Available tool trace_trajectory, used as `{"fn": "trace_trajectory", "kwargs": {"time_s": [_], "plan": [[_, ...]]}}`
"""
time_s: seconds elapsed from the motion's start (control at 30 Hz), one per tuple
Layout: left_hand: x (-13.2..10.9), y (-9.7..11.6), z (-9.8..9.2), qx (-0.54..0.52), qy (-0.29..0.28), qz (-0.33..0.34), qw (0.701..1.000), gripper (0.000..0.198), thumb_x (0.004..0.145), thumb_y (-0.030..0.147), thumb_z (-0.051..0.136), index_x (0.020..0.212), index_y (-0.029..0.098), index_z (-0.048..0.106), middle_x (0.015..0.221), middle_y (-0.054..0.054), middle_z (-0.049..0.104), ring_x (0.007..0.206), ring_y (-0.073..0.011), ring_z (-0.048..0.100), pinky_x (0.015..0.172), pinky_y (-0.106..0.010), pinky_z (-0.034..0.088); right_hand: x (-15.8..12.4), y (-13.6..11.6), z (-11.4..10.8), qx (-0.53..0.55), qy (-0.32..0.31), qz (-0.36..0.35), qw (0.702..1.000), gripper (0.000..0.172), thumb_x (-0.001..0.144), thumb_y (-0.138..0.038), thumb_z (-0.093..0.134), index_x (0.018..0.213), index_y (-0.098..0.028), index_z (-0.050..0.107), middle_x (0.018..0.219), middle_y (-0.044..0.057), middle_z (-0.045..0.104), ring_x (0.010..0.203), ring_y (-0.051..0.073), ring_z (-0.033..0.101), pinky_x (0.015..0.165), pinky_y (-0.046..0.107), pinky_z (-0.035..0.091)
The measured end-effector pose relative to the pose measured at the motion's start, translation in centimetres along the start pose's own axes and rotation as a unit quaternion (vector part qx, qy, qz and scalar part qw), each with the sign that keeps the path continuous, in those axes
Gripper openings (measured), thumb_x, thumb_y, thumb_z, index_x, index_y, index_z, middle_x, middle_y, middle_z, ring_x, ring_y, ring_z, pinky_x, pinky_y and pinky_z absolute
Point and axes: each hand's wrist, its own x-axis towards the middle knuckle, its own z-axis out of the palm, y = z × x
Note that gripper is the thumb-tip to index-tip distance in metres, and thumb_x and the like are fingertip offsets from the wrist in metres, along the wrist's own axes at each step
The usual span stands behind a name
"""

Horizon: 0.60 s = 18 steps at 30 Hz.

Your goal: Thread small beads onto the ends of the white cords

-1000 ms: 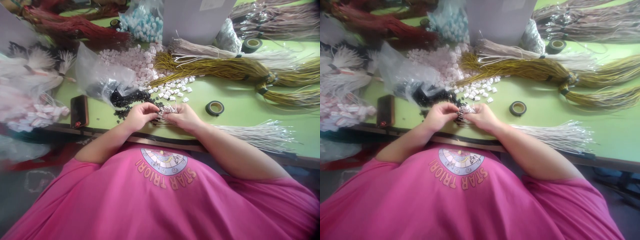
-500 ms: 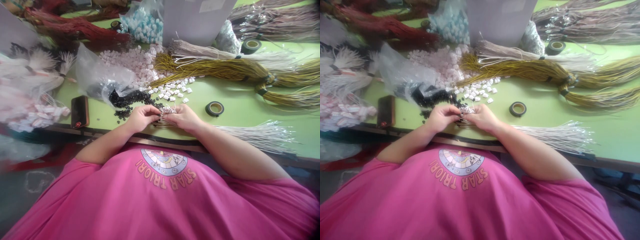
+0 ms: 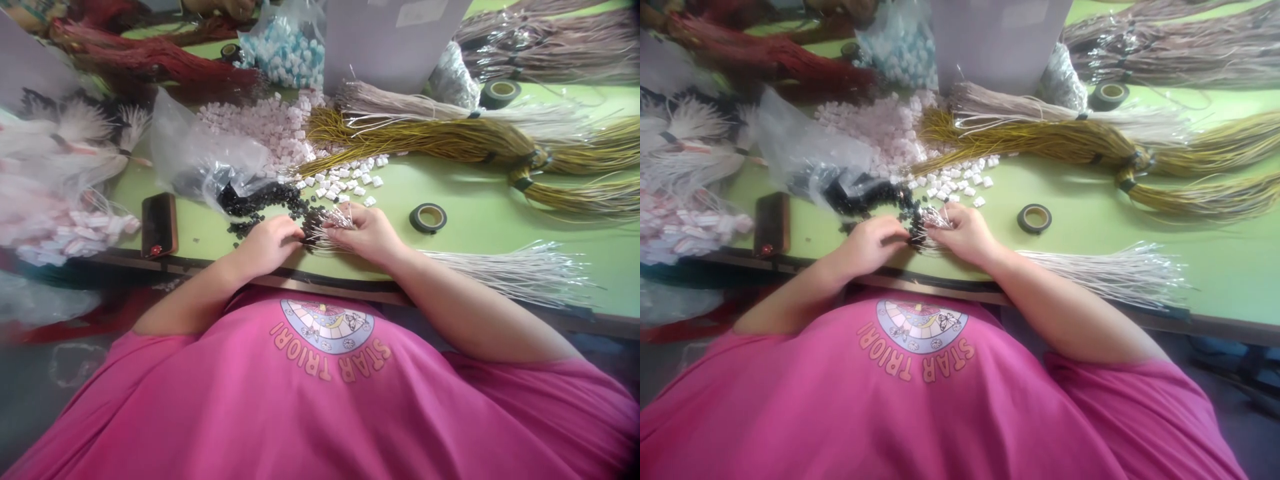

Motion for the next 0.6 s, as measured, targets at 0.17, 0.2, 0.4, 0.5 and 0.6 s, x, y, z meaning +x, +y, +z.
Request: {"fn": "trace_trajectory", "kwargs": {"time_s": [0.17,0.2,0.4,0.5,0.6], "plan": [[0.1,-3.8,-2.4,0.136,0.07,-0.115,0.981,0.02,0.082,0.025,0.051,0.091,0.019,0.068,0.091,-0.008,0.065,0.083,-0.0204,0.057,0.079,-0.035,0.044,-0.1,0.0,-0.2,-0.026,-0.038,0.079,0.996,0.022,0.07,-0.033,0.059,0.073,-0.012,0.066,0.057,-0.001,0.052,0.056,0.01,0.045,0.055,0.024,0.035],[0.2,-4.5,-2.6,0.146,0.072,-0.124,0.979,0.018,0.08,0.026,0.053,0.087,0.02,0.069,0.088,-0.008,0.065,0.08,-0.0202,0.057,0.077,-0.035,0.044,-0.1,-0.1,-0.3,-0.026,-0.037,0.08,0.996,0.021,0.071,-0.031,0.058,0.072,-0.012,0.066,0.057,-0.001,0.053,0.056,0.01,0.046,0.055,0.024,0.035],[1.0,-5.7,-2.4,0.148,0.018,-0.143,0.978,0.014,0.074,0.021,0.057,0.076,0.02,0.071,0.078,-0.006,0.063,0.073,-0.0188,0.055,0.072,-0.032,0.043,0.1,-0.4,-0.1,-0.029,-0.025,0.064,0.997,0.011,0.067,-0.022,0.055,0.066,-0.013,0.061,0.058,-0.001,0.055,0.057,0.01,0.047,0.057,0.023,0.036],[1.4,-5.3,-2.4,0.174,-0.031,-0.165,0.97,0.018,0.077,0.022,0.053,0.08,0.019,0.071,0.083,-0.007,0.063,0.078,-0.0194,0.056,0.075,-0.032,0.043,0.1,-0.4,-0.1,-0.013,-0.037,0.076,0.996,0.01,0.066,-0.021,0.053,0.064,-0.013,0.057,0.055,-0.003,0.05,0.054,0.008,0.044,0.053,0.022,0.034],[1.8,-4.8,-2.7,0.215,-0.069,-0.171,0.959,0.021,0.079,0.023,0.049,0.084,0.018,0.068,0.088,-0.008,0.063,0.08,-0.0202,0.056,0.074,-0.033,0.043,0.0,-0.3,-0.2,0.003,-0.057,0.094,0.994,0.009,0.066,-0.02,0.051,0.065,-0.013,0.057,0.055,-0.003,0.047,0.053,0.008,0.042,0.052,0.023,0.033]]}}
